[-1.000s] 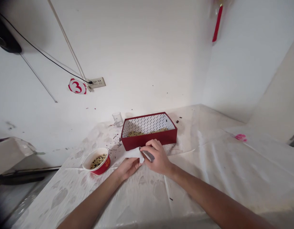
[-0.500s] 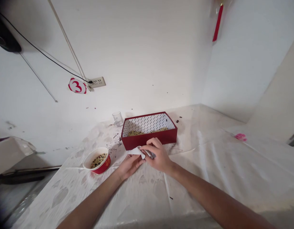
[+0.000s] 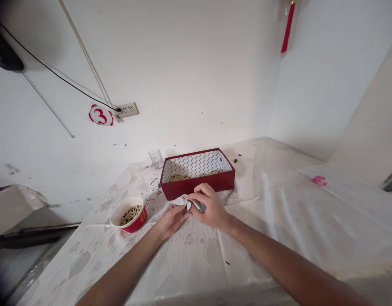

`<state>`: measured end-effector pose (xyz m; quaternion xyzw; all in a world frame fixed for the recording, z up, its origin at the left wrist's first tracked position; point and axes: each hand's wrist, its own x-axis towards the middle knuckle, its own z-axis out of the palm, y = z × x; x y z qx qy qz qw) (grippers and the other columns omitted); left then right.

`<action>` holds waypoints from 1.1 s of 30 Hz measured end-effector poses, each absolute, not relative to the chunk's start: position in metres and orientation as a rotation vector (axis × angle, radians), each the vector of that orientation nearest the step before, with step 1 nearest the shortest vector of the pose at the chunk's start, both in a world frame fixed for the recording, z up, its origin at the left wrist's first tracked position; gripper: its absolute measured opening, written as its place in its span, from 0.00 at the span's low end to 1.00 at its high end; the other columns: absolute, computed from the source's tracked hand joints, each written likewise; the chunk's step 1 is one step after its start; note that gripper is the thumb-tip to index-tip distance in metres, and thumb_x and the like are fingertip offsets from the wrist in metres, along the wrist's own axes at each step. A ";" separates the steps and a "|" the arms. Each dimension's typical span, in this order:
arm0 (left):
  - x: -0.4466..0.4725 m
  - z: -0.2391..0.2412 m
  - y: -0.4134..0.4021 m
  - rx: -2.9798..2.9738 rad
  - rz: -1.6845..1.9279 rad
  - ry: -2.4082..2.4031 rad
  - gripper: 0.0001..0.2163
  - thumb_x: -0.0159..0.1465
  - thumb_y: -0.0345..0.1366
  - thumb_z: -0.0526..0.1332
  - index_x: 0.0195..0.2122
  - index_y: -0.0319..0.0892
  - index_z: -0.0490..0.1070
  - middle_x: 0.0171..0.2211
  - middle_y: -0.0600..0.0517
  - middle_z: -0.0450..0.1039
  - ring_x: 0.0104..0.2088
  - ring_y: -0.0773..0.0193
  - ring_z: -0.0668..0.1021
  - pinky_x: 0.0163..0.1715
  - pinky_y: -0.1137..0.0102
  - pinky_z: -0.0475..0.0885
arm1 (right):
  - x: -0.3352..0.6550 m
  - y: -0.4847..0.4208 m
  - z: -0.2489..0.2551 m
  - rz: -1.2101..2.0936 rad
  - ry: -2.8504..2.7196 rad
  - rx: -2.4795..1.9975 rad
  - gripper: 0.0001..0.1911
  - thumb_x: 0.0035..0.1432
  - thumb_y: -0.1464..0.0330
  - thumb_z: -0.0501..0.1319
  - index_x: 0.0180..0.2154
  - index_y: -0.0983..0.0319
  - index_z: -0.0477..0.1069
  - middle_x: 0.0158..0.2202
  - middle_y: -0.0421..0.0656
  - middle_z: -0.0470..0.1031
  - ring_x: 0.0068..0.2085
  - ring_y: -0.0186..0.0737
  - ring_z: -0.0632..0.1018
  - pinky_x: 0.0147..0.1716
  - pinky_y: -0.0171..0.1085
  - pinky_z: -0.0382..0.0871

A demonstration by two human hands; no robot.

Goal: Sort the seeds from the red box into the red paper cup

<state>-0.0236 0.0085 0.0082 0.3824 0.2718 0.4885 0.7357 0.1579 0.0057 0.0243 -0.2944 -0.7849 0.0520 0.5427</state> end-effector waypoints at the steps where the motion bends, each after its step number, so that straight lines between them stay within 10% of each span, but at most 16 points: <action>1: -0.024 0.008 0.009 0.852 1.068 0.591 0.08 0.55 0.31 0.72 0.37 0.37 0.80 0.36 0.48 0.78 0.37 0.65 0.78 0.37 0.70 0.75 | 0.157 0.006 0.024 0.117 -1.862 -0.708 0.13 0.57 0.74 0.62 0.44 0.56 0.76 0.39 0.44 0.68 0.42 0.43 0.71 0.41 0.45 0.71; 33: -0.021 0.006 0.012 0.981 1.057 0.605 0.07 0.57 0.37 0.71 0.28 0.37 0.79 0.30 0.48 0.77 0.33 0.64 0.75 0.38 0.67 0.72 | 0.159 0.013 0.018 -0.059 -1.942 -0.844 0.12 0.53 0.73 0.64 0.41 0.57 0.75 0.39 0.43 0.70 0.40 0.43 0.71 0.41 0.44 0.67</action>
